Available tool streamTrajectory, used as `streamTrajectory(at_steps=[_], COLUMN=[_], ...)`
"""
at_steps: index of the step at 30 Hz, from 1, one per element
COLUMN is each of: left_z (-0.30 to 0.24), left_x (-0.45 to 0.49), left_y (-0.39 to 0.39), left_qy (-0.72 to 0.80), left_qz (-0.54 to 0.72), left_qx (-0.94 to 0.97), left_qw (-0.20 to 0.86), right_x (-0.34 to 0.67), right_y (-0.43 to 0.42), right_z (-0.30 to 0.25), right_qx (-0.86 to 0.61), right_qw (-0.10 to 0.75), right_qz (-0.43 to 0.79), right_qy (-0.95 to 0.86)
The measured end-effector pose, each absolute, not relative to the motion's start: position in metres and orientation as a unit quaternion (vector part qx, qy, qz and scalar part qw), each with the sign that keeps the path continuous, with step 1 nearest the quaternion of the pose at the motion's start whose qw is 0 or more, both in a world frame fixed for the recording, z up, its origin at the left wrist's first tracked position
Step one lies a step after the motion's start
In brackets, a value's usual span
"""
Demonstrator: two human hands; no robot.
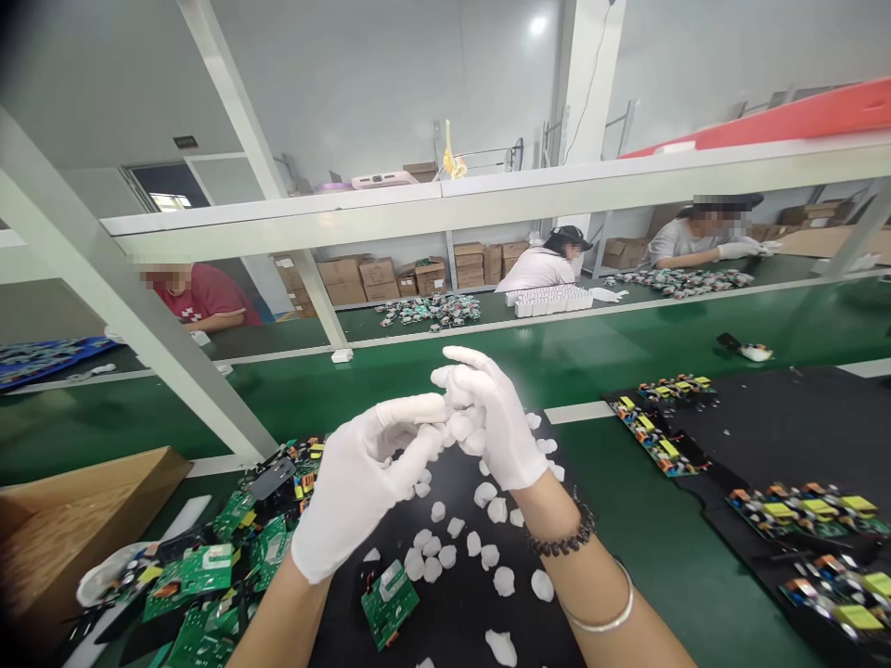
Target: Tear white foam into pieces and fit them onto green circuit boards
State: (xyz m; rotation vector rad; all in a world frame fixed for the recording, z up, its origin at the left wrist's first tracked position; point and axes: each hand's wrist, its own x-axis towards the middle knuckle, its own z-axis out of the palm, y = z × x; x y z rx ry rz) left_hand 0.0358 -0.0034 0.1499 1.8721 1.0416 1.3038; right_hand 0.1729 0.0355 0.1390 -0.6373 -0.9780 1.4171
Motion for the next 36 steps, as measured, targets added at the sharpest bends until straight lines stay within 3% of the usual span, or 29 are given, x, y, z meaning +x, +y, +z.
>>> streamTrajectory(at_steps=[4,7,10,15,21,25,30,36], left_z=[0.151,0.145,0.140,0.146,0.141,0.128,0.127,0.131], left_x=[0.039,0.041,0.040,0.035,0.025,0.019,0.040,0.045], left_y=[-0.001,0.003,0.006,0.002,-0.001,0.010,0.014,0.009], left_qy=[0.399,0.401,0.421,0.446,0.563,0.550,0.508,0.447], left_qz=[0.510,0.475,0.447,0.381,0.226,0.238,0.360,0.414], left_qx=[0.667,0.720,0.757,0.758,0.792,0.786,0.754,0.730], left_qw=[0.369,0.308,0.223,0.285,0.073,0.150,0.210,0.310], right_x=[0.172,0.170,0.173,0.177,0.167,0.163,0.156,0.157], right_y=[0.037,0.041,0.044,0.043,0.055,0.058,0.049,0.046], right_z=[0.138,0.135,0.134,0.135,0.123,0.121,0.126,0.126], right_qx=[-0.273,-0.285,-0.294,-0.298,-0.388,-0.394,-0.403,-0.341], right_qw=[0.637,0.638,0.590,0.514,0.589,0.595,0.579,0.655], right_qz=[0.592,0.610,0.653,0.617,0.467,0.513,0.580,0.528], right_qy=[-0.411,-0.374,-0.374,-0.516,-0.533,-0.476,-0.408,-0.420])
